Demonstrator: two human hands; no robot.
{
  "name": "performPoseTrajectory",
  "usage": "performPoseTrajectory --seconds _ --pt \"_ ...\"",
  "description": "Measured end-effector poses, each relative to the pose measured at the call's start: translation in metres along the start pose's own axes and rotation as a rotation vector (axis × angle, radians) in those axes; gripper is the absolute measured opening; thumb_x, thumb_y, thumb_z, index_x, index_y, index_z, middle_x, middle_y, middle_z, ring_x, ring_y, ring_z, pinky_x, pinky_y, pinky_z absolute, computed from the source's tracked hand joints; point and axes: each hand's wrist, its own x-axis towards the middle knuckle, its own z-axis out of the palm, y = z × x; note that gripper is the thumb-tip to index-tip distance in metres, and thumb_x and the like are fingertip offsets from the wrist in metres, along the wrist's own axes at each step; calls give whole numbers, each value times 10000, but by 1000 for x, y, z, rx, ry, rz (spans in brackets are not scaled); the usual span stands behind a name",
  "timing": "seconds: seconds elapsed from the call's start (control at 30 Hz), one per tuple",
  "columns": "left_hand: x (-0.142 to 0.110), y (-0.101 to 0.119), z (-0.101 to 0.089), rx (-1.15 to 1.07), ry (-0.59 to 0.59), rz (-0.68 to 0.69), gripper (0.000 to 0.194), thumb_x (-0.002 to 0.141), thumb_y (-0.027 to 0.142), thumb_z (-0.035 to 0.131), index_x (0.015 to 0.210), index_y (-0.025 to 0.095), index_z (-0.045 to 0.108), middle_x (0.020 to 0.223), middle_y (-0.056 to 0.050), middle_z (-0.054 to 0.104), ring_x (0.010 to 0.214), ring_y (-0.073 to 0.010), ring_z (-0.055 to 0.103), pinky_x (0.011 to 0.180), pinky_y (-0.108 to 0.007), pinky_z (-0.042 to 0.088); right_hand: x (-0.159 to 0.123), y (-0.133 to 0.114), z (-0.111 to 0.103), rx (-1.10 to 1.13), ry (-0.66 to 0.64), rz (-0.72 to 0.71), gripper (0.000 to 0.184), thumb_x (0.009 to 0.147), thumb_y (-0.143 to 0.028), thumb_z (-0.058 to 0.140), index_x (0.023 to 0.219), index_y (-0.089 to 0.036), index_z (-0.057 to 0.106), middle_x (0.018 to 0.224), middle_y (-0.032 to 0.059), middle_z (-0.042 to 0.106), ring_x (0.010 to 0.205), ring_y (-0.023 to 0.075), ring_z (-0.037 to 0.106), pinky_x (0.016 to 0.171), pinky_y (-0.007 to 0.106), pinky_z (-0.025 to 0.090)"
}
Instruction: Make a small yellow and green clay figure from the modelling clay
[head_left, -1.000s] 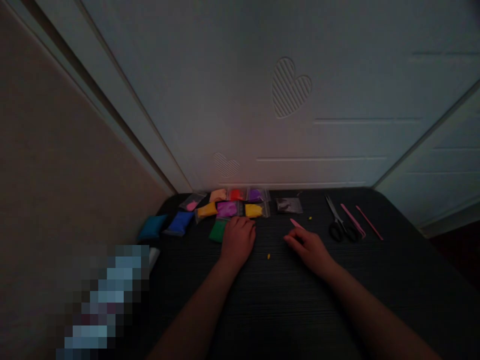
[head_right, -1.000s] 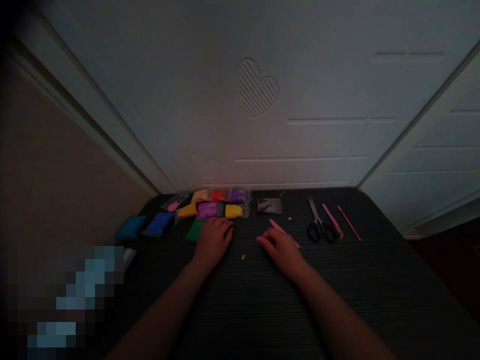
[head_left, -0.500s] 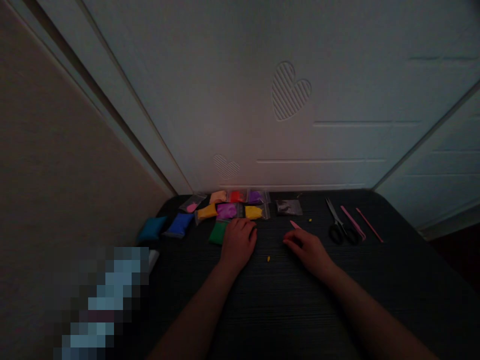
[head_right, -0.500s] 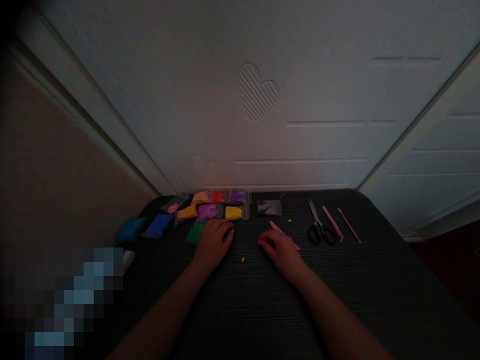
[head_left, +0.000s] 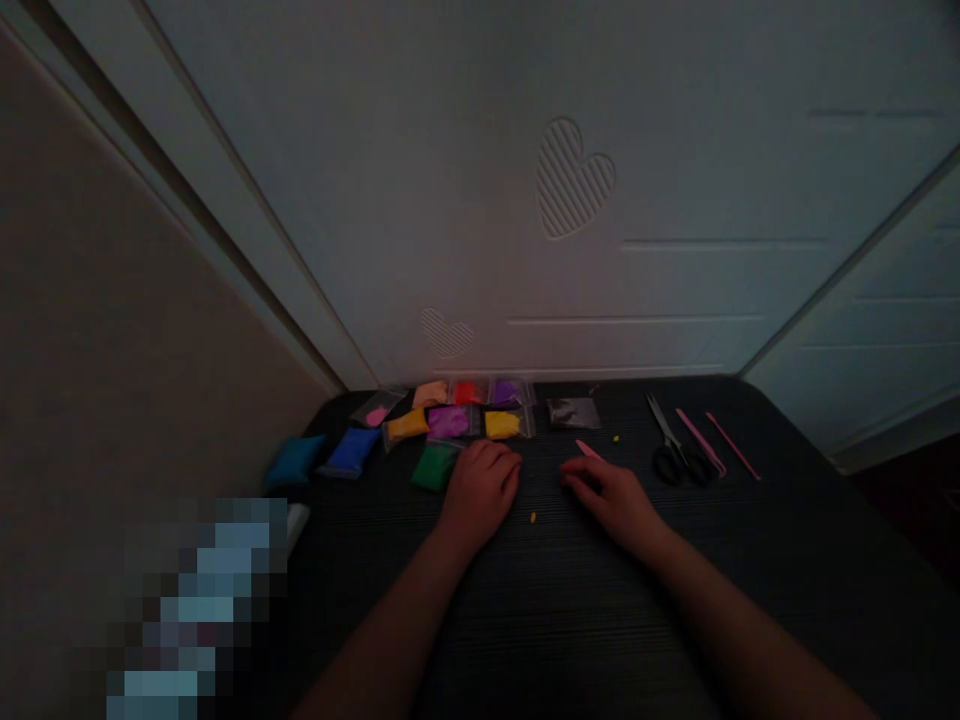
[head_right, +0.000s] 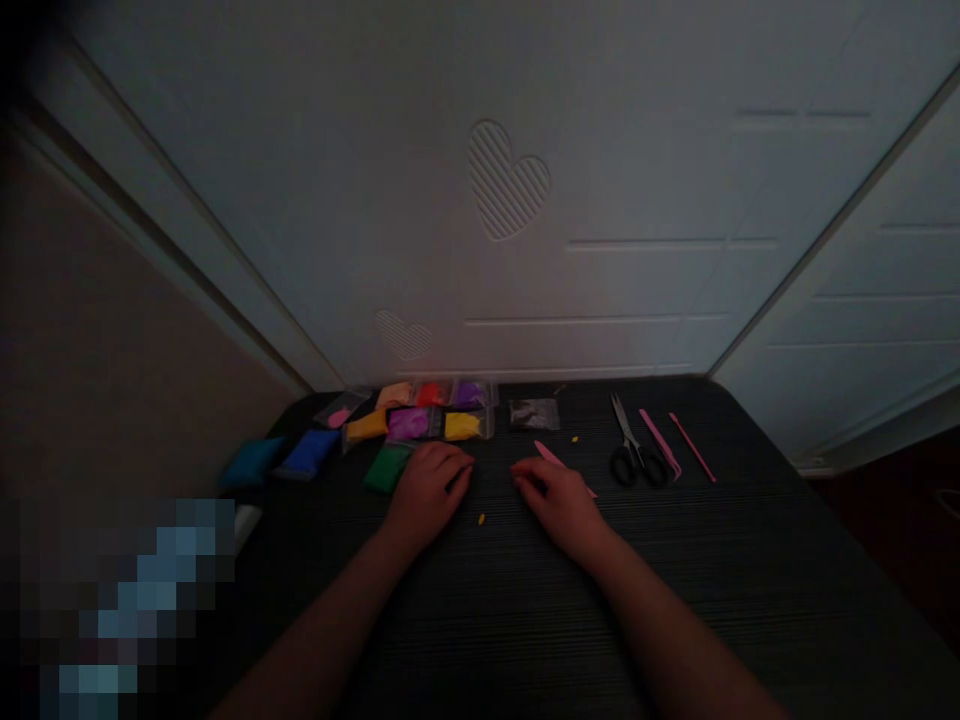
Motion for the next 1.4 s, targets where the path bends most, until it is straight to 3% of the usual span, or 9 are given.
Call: performPoseTrajectory --seconds 0.33,0.57,0.7,0.83,1.03,1.4 --pt "1 3 -3 16 2 10 126 764 138 435 807 177 548 835 -42 550 850 -176 459 791 -344 387 0 -2 -2 -47 -34 -36 169 771 -239 463 883 -218 587 867 -1 618 812 133 564 744 279 440" --pt "1 3 -2 12 -14 -7 108 749 122 447 794 173 532 832 -38 541 864 -174 450 802 -335 382 0 -4 5 -356 -8 -110 176 787 -272 450 887 -221 585 827 24 588 883 158 525 810 297 395" --pt "1 3 -2 2 -13 -8 113 751 116 436 782 174 528 817 -40 537 849 -175 452 798 -342 384 0 -5 6 -440 -31 -99 210 804 -290 421 920 -223 583 842 31 587 847 160 538 767 291 418" --pt "1 3 -2 -1 -4 -6 116 753 117 429 760 176 529 814 -43 537 843 -176 457 794 -345 388 -1 -3 2 -414 -73 -116 226 803 -279 430 970 -217 569 889 39 584 880 164 536 799 292 412" --pt "1 3 -3 -6 -11 -6 118 747 113 436 764 179 532 803 -40 539 838 -173 462 781 -335 393 -4 0 -9 -308 -140 -97 319 769 -290 484 1076 -208 515 1016 62 549 1090 204 418 879 317 363" --pt "0 2 -3 -13 -13 -9 110 746 118 441 773 178 530 813 -40 540 840 -171 460 775 -330 394 -7 -13 -20 -332 -271 -89 380 788 -346 430 1142 -215 481 971 64 575 935 188 514 833 303 378"
